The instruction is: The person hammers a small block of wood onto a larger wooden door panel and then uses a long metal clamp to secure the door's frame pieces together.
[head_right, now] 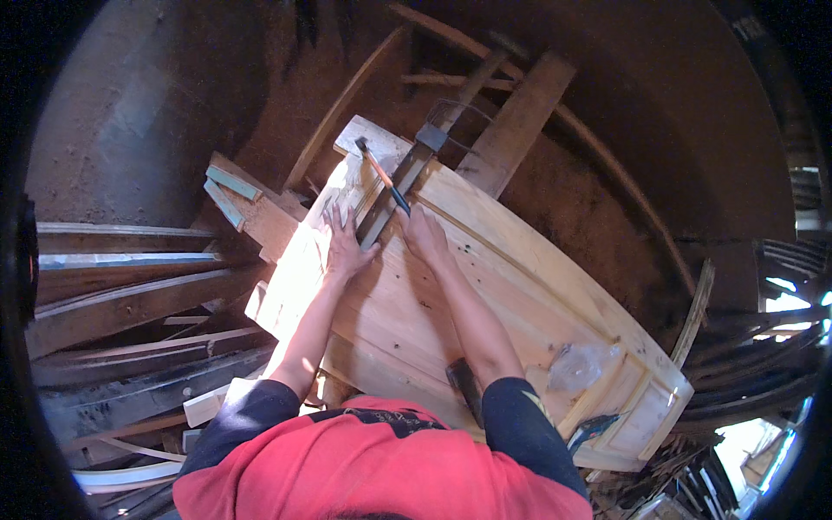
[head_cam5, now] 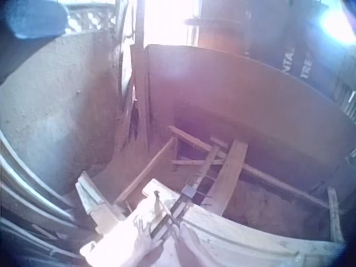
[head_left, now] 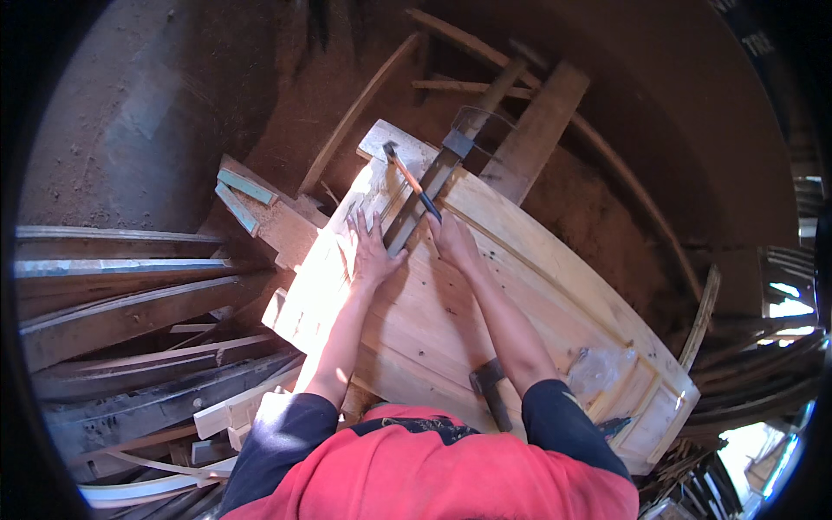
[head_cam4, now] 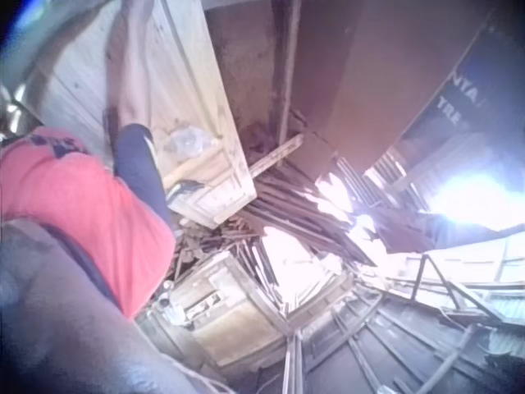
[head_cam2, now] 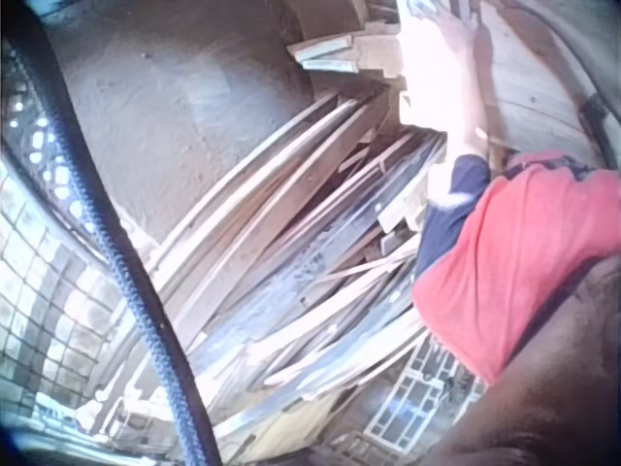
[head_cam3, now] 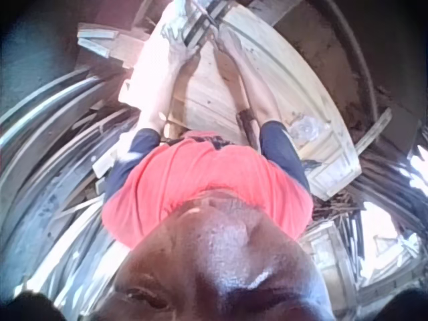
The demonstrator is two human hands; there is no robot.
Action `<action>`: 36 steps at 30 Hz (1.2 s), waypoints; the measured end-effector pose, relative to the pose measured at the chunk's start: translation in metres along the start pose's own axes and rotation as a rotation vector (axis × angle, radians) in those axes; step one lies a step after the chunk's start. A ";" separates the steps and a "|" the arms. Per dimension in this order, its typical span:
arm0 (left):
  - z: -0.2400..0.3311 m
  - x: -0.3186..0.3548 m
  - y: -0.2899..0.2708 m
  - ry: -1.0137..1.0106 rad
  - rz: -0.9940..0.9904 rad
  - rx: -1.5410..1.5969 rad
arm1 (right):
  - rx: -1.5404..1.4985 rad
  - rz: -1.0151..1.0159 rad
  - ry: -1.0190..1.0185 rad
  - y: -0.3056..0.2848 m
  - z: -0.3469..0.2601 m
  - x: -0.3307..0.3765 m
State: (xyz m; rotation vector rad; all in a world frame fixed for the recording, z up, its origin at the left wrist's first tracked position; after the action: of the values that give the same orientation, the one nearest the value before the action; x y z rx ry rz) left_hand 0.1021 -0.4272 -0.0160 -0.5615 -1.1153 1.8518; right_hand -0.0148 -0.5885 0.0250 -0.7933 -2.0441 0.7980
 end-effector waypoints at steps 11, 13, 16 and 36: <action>0.000 -0.004 0.003 0.044 0.022 0.017 | -0.056 0.066 0.013 0.009 0.024 -0.011; -0.011 -0.004 0.006 -0.005 -0.009 -0.016 | -0.075 -0.018 0.051 -0.013 -0.006 -0.004; -0.009 -0.005 0.006 0.004 -0.007 -0.052 | -0.404 0.178 -0.113 -0.028 -0.024 0.029; -0.013 -0.001 0.011 0.023 0.034 -0.046 | -0.264 0.075 -0.075 -0.039 -0.040 0.025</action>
State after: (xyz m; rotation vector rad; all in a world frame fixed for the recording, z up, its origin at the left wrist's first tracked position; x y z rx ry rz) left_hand 0.1076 -0.4238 -0.0319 -0.6297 -1.1424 1.8481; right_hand -0.0042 -0.5829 0.0854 -1.0037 -2.2277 0.6134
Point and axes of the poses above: each hand's wrist, its own x-axis away from the middle knuckle, its own y-axis out of the palm, z = x × y, the point moved 6 cm from there along -x, towards the middle knuckle, and after that the axes turned 13 degrees about y, right-handed, at the moved point
